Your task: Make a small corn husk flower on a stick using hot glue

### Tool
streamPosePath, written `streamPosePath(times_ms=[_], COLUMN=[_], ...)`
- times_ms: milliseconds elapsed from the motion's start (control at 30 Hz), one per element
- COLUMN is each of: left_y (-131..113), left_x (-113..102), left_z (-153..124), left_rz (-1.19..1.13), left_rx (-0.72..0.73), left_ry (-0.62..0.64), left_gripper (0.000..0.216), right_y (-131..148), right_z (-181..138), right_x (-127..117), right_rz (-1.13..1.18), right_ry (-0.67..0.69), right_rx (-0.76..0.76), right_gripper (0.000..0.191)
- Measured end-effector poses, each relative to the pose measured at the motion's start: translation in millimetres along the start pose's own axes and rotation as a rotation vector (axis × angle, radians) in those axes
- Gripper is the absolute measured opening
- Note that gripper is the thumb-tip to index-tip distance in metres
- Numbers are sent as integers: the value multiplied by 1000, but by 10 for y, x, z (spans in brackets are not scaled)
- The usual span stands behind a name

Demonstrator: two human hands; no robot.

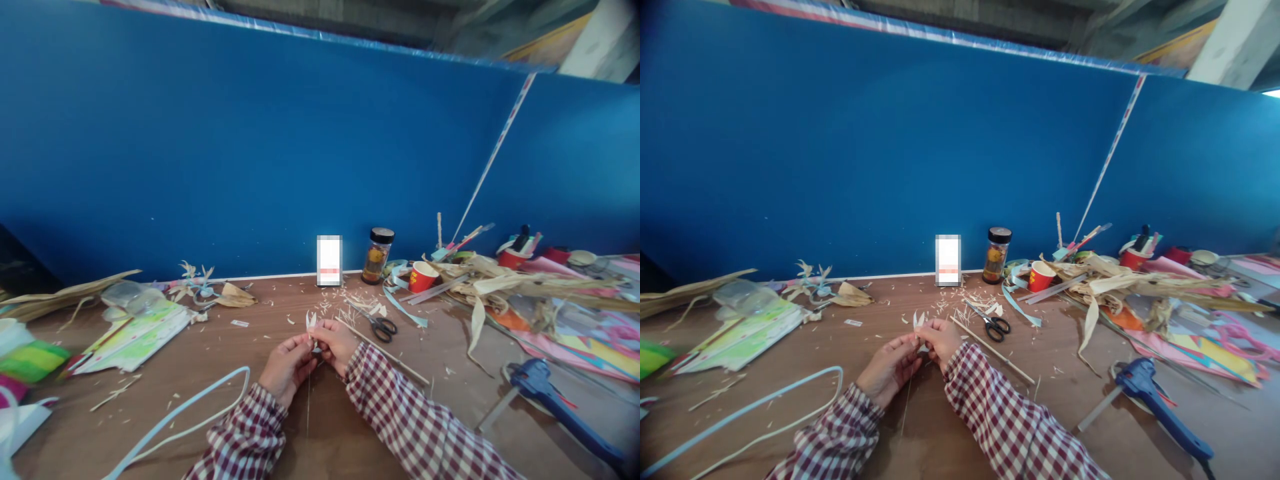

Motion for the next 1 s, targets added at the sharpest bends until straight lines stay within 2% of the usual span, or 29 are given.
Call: streamPosePath(times_ms=[433,767,1000], left_y=[-14,-7,7], left_x=[17,-38,-80], left_z=[-30,2,31], left_rz=[-5,45,36], left_rx=[-14,70,90], left_ry=[-11,-151,-158], left_gripper=[11,11,9], right_y=[-15,-36,-54], right_z=[17,7,-1], right_x=[-13,-9,32], right_rz=[-4,16,56], right_ry=[1,-33,31], right_rx=[-9,5,26], right_gripper=[25,25,23])
Point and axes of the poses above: each hand's wrist, its own z-axis towards the middle knuckle, its own x-axis out of the palm, y = z × x, the point moved 6 cm from there along z, towards the middle knuckle, and after that the axes turned 1 degree about -x, right-handed, at the moved point
